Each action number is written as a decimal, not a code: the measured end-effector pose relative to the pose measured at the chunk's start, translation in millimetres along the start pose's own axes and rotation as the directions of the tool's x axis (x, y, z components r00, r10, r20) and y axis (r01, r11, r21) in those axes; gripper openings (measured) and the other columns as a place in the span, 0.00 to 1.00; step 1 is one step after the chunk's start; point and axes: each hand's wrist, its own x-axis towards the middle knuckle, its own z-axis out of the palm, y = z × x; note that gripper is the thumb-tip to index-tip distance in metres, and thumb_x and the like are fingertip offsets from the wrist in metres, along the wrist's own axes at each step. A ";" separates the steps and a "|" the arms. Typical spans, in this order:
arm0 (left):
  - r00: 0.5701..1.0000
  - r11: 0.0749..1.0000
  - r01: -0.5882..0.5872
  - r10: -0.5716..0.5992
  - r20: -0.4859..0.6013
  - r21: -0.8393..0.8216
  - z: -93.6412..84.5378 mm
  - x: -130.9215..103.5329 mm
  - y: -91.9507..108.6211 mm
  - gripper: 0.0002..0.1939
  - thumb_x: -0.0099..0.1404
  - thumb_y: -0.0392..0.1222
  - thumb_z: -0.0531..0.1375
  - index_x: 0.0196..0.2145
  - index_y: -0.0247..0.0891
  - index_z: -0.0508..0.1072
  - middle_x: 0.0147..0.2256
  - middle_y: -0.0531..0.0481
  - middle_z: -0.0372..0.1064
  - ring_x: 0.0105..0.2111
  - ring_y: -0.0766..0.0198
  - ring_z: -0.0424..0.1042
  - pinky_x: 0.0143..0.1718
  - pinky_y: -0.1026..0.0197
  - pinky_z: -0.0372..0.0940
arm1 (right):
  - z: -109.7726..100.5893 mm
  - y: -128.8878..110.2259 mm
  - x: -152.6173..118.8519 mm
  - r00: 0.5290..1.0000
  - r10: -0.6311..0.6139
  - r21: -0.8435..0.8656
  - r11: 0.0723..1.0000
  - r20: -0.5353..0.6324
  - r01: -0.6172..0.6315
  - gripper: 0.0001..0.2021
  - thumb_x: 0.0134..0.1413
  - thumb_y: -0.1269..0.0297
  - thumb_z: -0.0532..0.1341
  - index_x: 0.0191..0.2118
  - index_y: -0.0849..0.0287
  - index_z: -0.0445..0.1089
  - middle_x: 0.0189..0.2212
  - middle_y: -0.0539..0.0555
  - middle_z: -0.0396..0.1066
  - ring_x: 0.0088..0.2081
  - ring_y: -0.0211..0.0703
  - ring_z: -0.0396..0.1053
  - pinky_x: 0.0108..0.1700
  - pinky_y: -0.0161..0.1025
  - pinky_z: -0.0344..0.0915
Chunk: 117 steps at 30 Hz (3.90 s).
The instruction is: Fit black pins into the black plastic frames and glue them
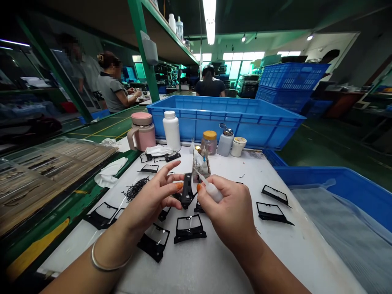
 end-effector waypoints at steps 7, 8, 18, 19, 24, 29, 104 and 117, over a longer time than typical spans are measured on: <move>0.951 0.978 0.156 -0.111 0.290 -0.136 -1.0 1.3 -4.5 0.28 0.61 0.37 0.62 0.58 0.38 0.61 0.36 0.45 0.71 0.29 0.67 0.72 0.23 0.70 0.68 | 1.7 -2.1 -1.7 0.978 -0.186 -0.076 0.981 -0.091 0.179 0.10 0.53 0.65 0.61 0.22 0.57 0.68 0.15 0.44 0.63 0.17 0.33 0.57 0.21 0.32 0.53; 0.943 0.976 0.167 -0.116 0.310 -0.140 -1.1 1.7 -5.1 0.25 0.61 0.37 0.62 0.56 0.37 0.63 0.35 0.45 0.71 0.28 0.67 0.72 0.23 0.71 0.68 | 2.3 -2.5 -1.9 0.974 -0.206 -0.088 0.976 -0.094 0.198 0.10 0.53 0.66 0.61 0.22 0.57 0.69 0.15 0.44 0.63 0.17 0.33 0.57 0.22 0.32 0.54; 0.917 0.951 0.235 -0.148 0.370 -0.201 -2.4 5.6 -7.7 0.16 0.63 0.34 0.60 0.49 0.33 0.69 0.30 0.47 0.70 0.24 0.72 0.70 0.23 0.73 0.68 | 5.2 -0.9 -3.3 0.953 -0.283 -0.145 0.953 -0.113 0.265 0.07 0.50 0.70 0.61 0.23 0.57 0.70 0.17 0.45 0.67 0.18 0.33 0.60 0.25 0.33 0.57; 0.916 0.948 0.243 -0.155 0.369 -0.206 -2.8 6.1 -7.9 0.15 0.63 0.34 0.60 0.48 0.32 0.70 0.30 0.47 0.70 0.25 0.71 0.70 0.23 0.73 0.69 | 5.1 -0.8 -3.3 0.952 -0.282 -0.141 0.954 -0.117 0.266 0.07 0.49 0.71 0.61 0.23 0.57 0.70 0.17 0.45 0.67 0.18 0.33 0.60 0.25 0.33 0.57; 0.910 0.939 0.265 -0.167 0.381 -0.221 -4.1 7.6 -8.8 0.12 0.63 0.33 0.60 0.45 0.30 0.72 0.31 0.45 0.71 0.26 0.70 0.71 0.24 0.72 0.70 | 4.6 -0.6 -3.1 0.951 -0.277 -0.111 0.958 -0.134 0.264 0.07 0.48 0.72 0.61 0.22 0.58 0.71 0.16 0.43 0.67 0.17 0.31 0.59 0.24 0.31 0.57; 0.910 0.939 0.265 -0.168 0.379 -0.220 -4.2 7.3 -10.2 0.08 0.62 0.33 0.61 0.39 0.27 0.75 0.30 0.45 0.71 0.25 0.71 0.71 0.24 0.73 0.70 | 3.8 -1.9 -2.4 0.952 -0.278 -0.122 0.957 -0.130 0.262 0.06 0.48 0.72 0.62 0.23 0.58 0.72 0.16 0.43 0.68 0.18 0.31 0.61 0.25 0.31 0.57; 0.911 0.929 0.286 -0.187 0.368 -0.236 -6.3 8.2 -9.8 0.11 0.58 0.34 0.64 0.40 0.29 0.77 0.29 0.45 0.75 0.23 0.71 0.73 0.26 0.72 0.70 | 1.4 -4.0 -3.1 0.961 -0.253 -0.144 0.961 -0.108 0.237 0.07 0.49 0.68 0.62 0.22 0.58 0.70 0.15 0.44 0.65 0.17 0.31 0.59 0.22 0.31 0.55; 0.943 0.964 0.212 -0.160 0.291 -0.158 -4.0 6.6 -9.1 0.17 0.57 0.44 0.67 0.39 0.28 0.77 0.28 0.45 0.74 0.23 0.71 0.71 0.26 0.70 0.68 | 1.7 -2.8 -3.6 0.955 -0.286 -0.158 0.949 -0.077 0.272 0.09 0.51 0.68 0.61 0.22 0.58 0.70 0.16 0.45 0.67 0.17 0.33 0.61 0.22 0.32 0.56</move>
